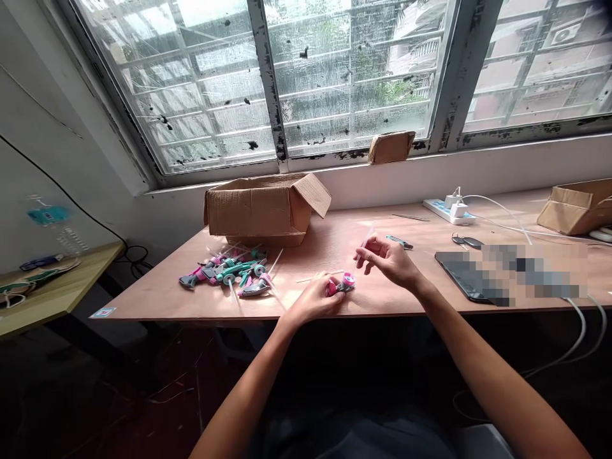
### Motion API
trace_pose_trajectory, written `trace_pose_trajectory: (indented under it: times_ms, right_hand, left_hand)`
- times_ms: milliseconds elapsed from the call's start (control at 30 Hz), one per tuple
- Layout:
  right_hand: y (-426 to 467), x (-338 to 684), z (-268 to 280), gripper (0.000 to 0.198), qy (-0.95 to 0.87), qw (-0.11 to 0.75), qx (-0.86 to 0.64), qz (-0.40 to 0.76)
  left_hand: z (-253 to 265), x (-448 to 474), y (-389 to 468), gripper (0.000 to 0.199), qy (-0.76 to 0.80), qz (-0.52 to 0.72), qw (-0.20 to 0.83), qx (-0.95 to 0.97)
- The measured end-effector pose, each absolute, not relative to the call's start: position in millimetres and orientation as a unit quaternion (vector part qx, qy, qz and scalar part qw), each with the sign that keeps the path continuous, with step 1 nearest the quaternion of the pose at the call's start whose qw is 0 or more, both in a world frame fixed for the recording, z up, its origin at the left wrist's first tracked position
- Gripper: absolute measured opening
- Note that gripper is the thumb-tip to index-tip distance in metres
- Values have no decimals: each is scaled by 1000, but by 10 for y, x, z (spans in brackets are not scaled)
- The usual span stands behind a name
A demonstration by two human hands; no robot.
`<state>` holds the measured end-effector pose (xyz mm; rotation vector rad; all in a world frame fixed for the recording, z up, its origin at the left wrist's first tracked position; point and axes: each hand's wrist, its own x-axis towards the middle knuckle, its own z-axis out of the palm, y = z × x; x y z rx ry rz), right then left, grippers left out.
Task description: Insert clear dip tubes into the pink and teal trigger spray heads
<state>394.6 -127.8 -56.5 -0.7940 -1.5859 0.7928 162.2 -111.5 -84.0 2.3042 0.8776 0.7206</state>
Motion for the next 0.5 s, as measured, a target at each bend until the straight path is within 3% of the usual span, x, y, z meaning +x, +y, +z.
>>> trace_pose_trajectory:
  times_ms: [167, 300, 400, 500]
  right_hand:
    - [-1254, 3934, -585, 33, -679, 546, -336, 358]
    - [-1250, 3904, -601, 36, -673, 544, -330, 377]
    - [-1262, 3849, -617, 38, -676, 526, -330, 397]
    - [-1279, 3793, -629, 40, -693, 496, -333, 403]
  left_hand:
    - [-892, 1650, -1102, 53, 307, 298, 340, 837]
    - [-932, 1668, -1079, 54, 284, 306, 352, 838]
    - [-952, 1669, -1077, 78, 271, 337, 377, 819]
    - [-951, 1670, -1087, 68, 281, 331, 392, 811]
